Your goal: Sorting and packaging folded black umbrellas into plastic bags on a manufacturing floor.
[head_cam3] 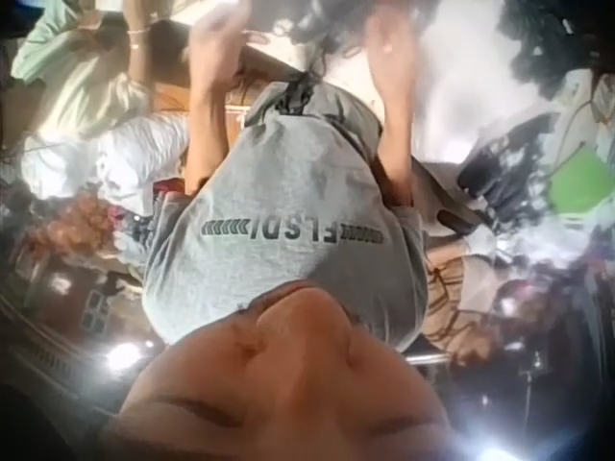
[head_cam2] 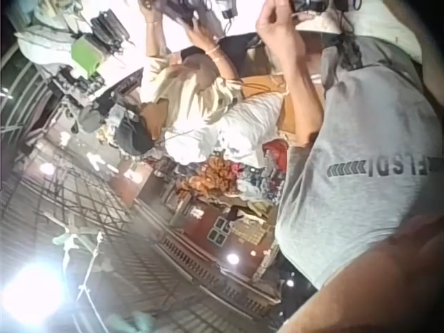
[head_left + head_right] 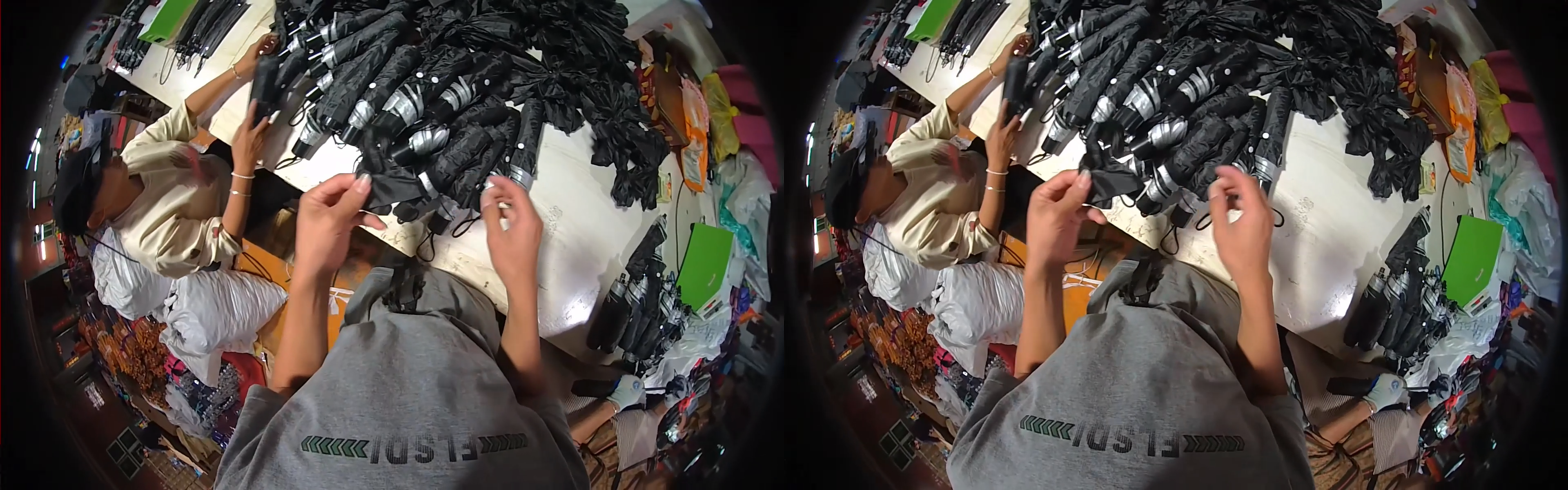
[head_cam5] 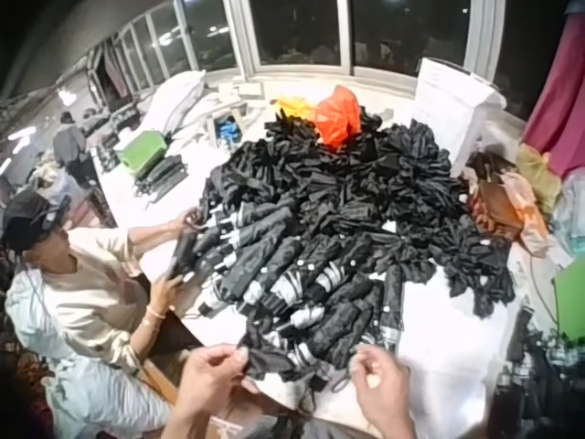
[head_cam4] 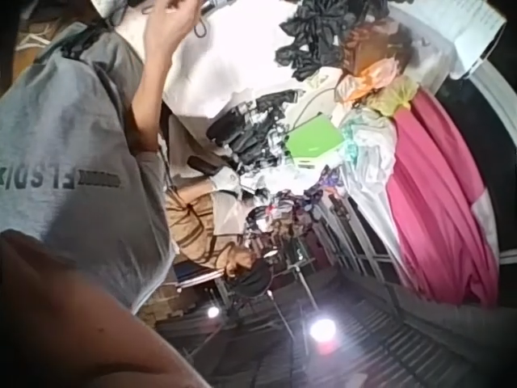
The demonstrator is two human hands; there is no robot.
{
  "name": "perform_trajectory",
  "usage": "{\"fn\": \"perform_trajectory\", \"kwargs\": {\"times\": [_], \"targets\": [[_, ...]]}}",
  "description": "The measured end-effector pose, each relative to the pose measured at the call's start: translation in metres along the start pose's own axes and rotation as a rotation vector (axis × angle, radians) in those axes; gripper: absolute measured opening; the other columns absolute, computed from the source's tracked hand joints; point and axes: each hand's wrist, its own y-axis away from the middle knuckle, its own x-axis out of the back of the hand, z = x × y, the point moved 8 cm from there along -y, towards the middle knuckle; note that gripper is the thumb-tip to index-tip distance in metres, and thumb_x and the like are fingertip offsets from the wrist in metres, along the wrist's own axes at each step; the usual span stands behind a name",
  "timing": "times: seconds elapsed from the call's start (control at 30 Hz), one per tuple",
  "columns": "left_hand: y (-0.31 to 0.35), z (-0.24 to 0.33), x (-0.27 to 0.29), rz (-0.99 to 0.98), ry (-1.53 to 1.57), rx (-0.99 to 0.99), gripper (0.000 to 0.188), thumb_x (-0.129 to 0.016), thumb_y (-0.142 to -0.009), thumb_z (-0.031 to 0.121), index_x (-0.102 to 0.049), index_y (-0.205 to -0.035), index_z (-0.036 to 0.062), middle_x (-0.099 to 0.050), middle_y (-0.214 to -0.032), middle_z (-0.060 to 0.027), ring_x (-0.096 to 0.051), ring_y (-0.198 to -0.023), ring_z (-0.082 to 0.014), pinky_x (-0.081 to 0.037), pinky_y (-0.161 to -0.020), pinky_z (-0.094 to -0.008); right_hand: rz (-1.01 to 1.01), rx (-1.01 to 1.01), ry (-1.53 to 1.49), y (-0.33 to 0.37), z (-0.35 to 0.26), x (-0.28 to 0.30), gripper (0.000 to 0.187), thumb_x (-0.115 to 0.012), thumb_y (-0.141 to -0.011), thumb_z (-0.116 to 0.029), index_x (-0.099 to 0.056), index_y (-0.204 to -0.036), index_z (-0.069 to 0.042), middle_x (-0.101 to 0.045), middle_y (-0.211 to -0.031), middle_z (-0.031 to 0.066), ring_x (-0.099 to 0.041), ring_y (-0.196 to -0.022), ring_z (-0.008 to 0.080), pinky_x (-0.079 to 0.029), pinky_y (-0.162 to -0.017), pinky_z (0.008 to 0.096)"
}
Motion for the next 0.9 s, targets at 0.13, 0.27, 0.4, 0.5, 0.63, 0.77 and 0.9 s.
{"fn": "perform_trajectory", "kwargs": {"times": [0.13, 0.27, 0.4, 0.5, 0.63, 0.77, 0.9], "targets": [[-0.004, -0.003, 0.009, -0.017, -0.018, -0.088, 0.01, -0.065, -0.1, 0.007, -0.066, -0.106, -0.0016, -0.068, -0.089, -0.0086, -0.069, -0.074, -0.0154, -0.061, -0.066, -0.0276, 0.373, -0.111, 0.365, -0.014, 0.082, 0.038, 0.037, -0.063, -0.096, -0.011, -0.058, -0.131, 0.002, -0.068, -0.1, 0.0125, -0.065, -0.085, 0.0198, -0.054, -0.078, 0.0298], [-0.015, -0.01, 0.002, -0.033, -0.085, -0.14, 0.016, -0.064, -0.1, 0.005, -0.064, -0.113, -0.0034, -0.07, -0.093, -0.0108, -0.069, -0.075, -0.0163, -0.063, -0.073, -0.0305, 0.431, -0.106, 0.805, -0.023, 0.148, 0.043, 0.04, -0.061, -0.097, -0.019, -0.058, -0.13, 0.005, -0.068, -0.098, 0.0141, -0.065, -0.084, 0.0212, -0.055, -0.076, 0.0318], [-0.011, -0.016, -0.009, -0.26, 0.066, 0.023, 0.023, -0.062, -0.1, 0.006, -0.06, -0.122, -0.0024, -0.07, -0.103, -0.0132, -0.072, -0.087, -0.0208, -0.062, -0.081, -0.0324, 0.293, -0.452, 0.25, -0.024, 0.173, 0.046, 0.046, -0.063, -0.097, -0.029, -0.058, -0.129, 0.003, -0.067, -0.105, 0.0131, -0.063, -0.088, 0.0239, -0.053, -0.079, 0.0336], [-0.018, -0.004, -0.021, -0.203, 0.108, -0.007, 0.024, -0.061, -0.101, 0.006, -0.059, -0.122, -0.0034, -0.07, -0.102, -0.0139, -0.071, -0.087, -0.0203, -0.062, -0.084, -0.0335, 0.368, -0.558, -0.091, -0.015, 0.161, 0.056, 0.04, -0.061, -0.098, -0.027, -0.059, -0.125, 0.002, -0.066, -0.096, 0.0109, -0.058, -0.075, 0.018, -0.048, -0.065, 0.0285], [-0.024, 0.013, -0.026, -0.133, 0.154, -0.055, 0.024, -0.06, -0.101, 0.007, -0.059, -0.123, -0.0045, -0.071, -0.102, -0.0148, -0.071, -0.089, -0.0203, -0.062, -0.088, -0.0351, 0.292, -0.514, -0.365, 0.017, 0.125, 0.047, 0.022, -0.061, -0.099, -0.019, -0.061, -0.114, -0.003, -0.062, -0.081, 0.0041, -0.047, -0.058, 0.0073, -0.035, -0.047, 0.0201], [-0.042, 0.034, -0.032, -0.104, 0.181, -0.123, 0.024, -0.06, -0.102, 0.007, -0.058, -0.123, -0.0046, -0.071, -0.105, -0.0158, -0.071, -0.092, -0.0219, -0.061, -0.089, -0.0365, 0.292, -0.172, -0.131, 0.045, 0.054, 0.049, 0.023, -0.067, -0.094, -0.011, -0.062, -0.115, -0.002, -0.062, -0.08, 0.0031, -0.047, -0.058, 0.0081, -0.038, -0.052, 0.022], [-0.055, 0.046, -0.037, 0.053, 0.244, -0.262, 0.021, -0.056, -0.104, 0.01, -0.058, -0.119, -0.004, -0.07, -0.103, -0.015, -0.072, -0.09, -0.0233, -0.061, -0.085, -0.038, 0.122, -0.045, -0.11, 0.067, -0.006, 0.037, 0.044, -0.074, -0.087, -0.01, -0.059, -0.128, 0.001, -0.069, -0.089, 0.007, -0.06, -0.067, 0.0179, -0.051, -0.066, 0.0288]]}}
